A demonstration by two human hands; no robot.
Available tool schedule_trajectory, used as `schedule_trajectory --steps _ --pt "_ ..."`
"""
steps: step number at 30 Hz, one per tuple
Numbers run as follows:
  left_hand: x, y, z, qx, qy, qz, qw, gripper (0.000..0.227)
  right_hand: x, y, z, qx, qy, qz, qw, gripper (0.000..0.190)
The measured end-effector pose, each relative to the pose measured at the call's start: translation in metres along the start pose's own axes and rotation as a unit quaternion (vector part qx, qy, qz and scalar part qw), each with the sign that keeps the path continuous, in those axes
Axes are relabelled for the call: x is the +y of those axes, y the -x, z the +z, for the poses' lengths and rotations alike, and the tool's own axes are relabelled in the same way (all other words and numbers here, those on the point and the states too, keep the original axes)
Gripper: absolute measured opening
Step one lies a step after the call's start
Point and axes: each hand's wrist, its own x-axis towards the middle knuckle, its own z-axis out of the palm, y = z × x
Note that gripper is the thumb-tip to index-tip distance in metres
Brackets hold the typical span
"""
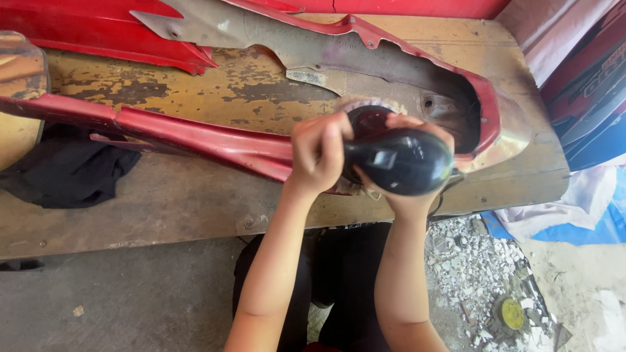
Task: The person uses a handheld electric polisher with a buffing pad to smooth the surface of a red car bumper. They systematically move the tool across the bumper's exterior, then flip the part over to polish the interior surface and edges.
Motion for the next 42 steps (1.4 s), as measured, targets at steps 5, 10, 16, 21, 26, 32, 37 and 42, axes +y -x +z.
schedule_trajectory --steps 5,10,16,21,26,32,37,42 --pt "0.017 0.022 -0.019 -0.009 -0.003 0.028 1.000 0.050 -0.005 0.025 -0.001 -0.013 0.067 -0.012 0.998 0.038" --pt "0.022 0.016 -0.011 -0.008 0.012 0.037 0.999 0.052 -0.003 0.021 -0.002 0.013 0.060 -0.016 0.998 0.037" --pt "-0.006 0.024 -0.033 0.066 0.044 0.003 0.997 0.060 -0.010 0.008 0.030 -0.012 0.080 -0.033 0.996 0.041" --pt "0.004 0.026 -0.036 0.057 0.033 0.024 0.997 0.062 -0.017 0.020 0.029 -0.032 0.067 -0.026 0.997 0.033" --pt "0.021 0.021 -0.024 0.013 -0.004 0.047 0.999 0.065 -0.012 0.026 0.018 0.014 0.048 -0.015 0.999 0.034" --pt "-0.030 0.027 -0.044 0.125 0.126 0.054 0.983 0.062 -0.016 0.014 0.058 0.017 0.070 -0.030 0.997 0.021" --pt "0.000 0.027 -0.053 0.102 0.050 0.044 0.992 0.063 -0.028 0.018 0.056 -0.040 0.099 -0.057 0.993 0.030" --pt "0.016 0.025 -0.042 0.052 0.018 0.040 0.998 0.066 -0.017 0.026 0.037 -0.018 0.073 -0.027 0.997 0.035"
